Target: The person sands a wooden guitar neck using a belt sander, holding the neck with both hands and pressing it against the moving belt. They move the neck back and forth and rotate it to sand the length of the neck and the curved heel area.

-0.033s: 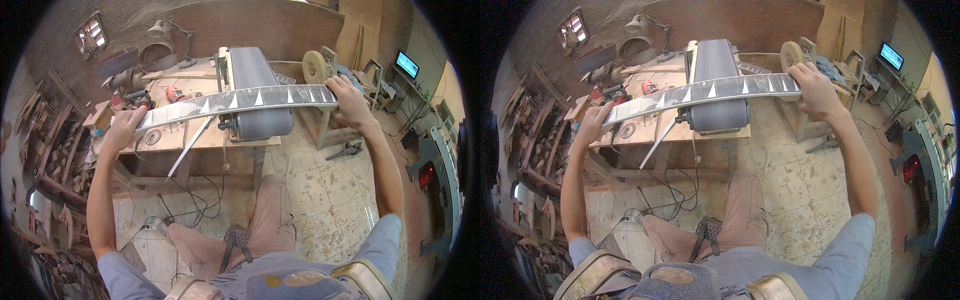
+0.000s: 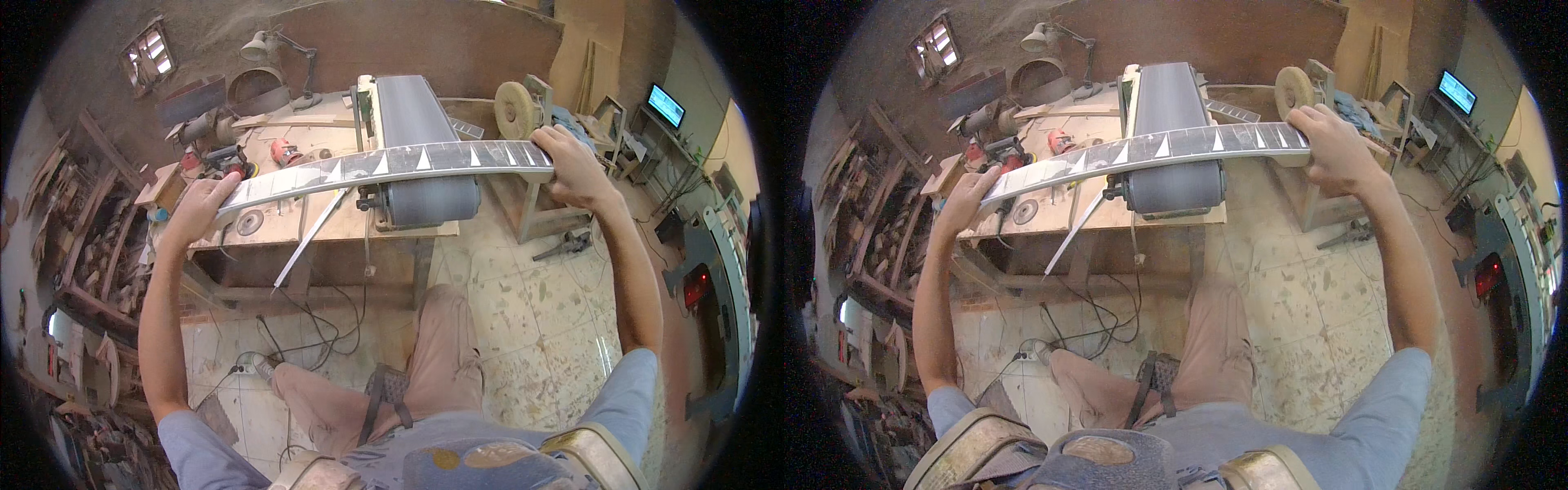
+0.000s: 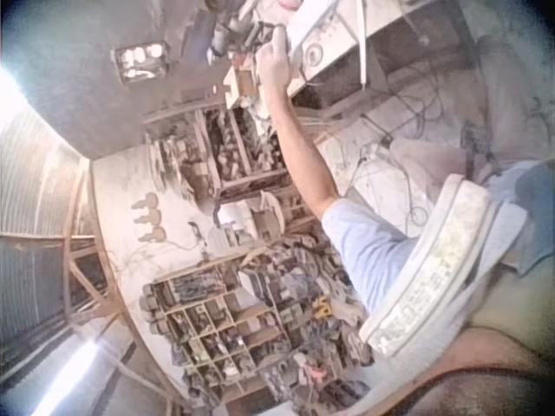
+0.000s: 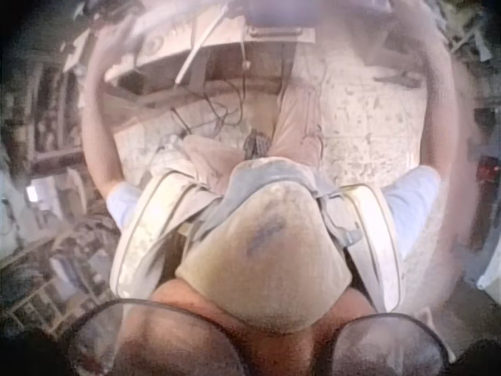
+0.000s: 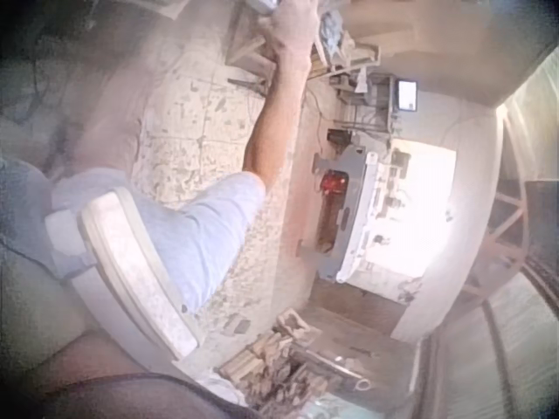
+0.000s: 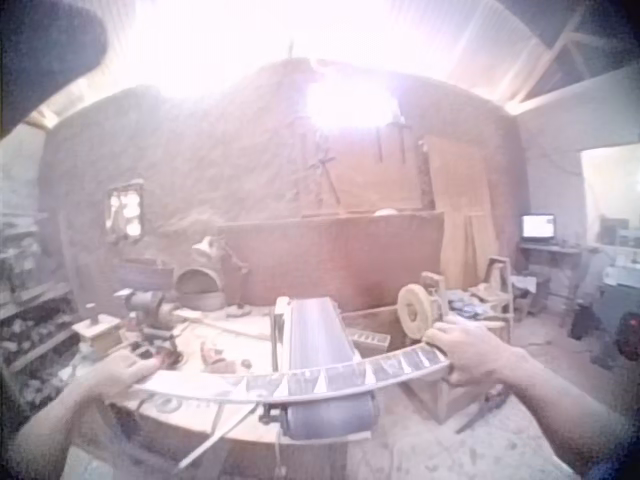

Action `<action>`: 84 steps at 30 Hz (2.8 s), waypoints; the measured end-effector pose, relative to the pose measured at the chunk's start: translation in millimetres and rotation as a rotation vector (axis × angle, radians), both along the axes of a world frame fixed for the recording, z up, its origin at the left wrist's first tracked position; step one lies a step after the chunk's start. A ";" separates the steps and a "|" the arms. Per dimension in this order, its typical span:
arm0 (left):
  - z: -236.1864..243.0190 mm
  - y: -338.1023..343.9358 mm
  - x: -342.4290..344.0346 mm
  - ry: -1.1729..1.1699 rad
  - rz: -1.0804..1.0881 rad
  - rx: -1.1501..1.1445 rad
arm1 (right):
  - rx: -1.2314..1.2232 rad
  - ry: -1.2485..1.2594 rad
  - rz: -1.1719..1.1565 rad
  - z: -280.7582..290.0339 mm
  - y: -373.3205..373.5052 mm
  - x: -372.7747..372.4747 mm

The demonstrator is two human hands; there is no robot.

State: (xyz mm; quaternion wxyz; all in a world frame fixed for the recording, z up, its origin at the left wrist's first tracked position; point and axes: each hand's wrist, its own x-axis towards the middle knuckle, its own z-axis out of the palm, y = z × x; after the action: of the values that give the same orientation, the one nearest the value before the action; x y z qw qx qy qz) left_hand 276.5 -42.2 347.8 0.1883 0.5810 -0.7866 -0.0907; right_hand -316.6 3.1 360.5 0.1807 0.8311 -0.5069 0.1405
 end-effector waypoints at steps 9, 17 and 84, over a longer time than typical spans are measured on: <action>31.0 -13.4 9.6 0.550 0.142 0.711 | 0.852 -0.172 -0.056 55.3 -14.9 3.2; 4.0 -4.7 0.4 0.055 -0.026 -0.148 | -0.126 -0.043 0.003 -6.7 0.6 20.0; 0.6 -2.0 -151.6 -0.390 -0.348 -0.294 | -0.172 -0.200 -0.112 -20.6 -2.3 -108.3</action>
State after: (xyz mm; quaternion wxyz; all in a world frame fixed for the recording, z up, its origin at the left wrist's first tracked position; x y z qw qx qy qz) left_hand 124.9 -44.2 348.4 0.0972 0.4106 -0.9003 0.1067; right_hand -424.9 0.8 340.0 0.2071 0.7646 -0.5543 0.2553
